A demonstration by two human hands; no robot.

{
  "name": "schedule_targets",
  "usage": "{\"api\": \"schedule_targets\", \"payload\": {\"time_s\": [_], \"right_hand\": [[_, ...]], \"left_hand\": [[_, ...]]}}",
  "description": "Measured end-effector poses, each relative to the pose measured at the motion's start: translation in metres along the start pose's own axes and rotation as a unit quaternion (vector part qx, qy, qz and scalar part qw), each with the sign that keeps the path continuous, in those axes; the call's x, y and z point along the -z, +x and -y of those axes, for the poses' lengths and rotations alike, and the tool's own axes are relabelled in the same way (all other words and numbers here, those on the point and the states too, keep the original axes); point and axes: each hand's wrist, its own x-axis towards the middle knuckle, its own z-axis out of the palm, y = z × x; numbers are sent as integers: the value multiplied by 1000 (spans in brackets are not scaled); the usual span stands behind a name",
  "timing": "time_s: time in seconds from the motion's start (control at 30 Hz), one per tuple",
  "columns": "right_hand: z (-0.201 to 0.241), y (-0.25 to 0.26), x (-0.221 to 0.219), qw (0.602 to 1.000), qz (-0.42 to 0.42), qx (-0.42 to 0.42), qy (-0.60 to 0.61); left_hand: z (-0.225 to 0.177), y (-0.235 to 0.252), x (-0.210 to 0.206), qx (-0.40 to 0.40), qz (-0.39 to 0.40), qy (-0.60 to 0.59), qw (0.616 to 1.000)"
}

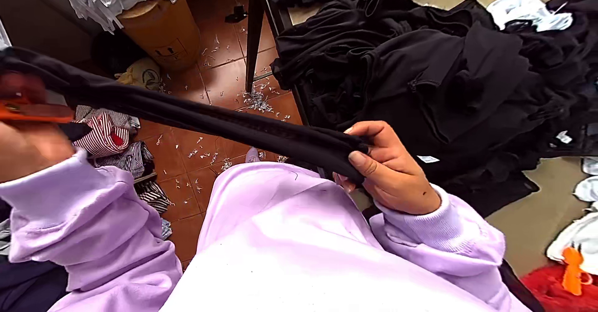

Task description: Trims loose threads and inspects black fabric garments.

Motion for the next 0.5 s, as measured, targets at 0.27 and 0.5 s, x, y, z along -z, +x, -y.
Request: {"api": "schedule_targets", "payload": {"time_s": [0.27, 0.5], "right_hand": [[9, 10, -34, 973, 34, -51, 220], [5, 4, -44, 990, -86, -23, 108]], "left_hand": [[19, -92, -106, -118, 437, 209, 867], [20, -147, -156, -64, 504, -73, 858]]}}
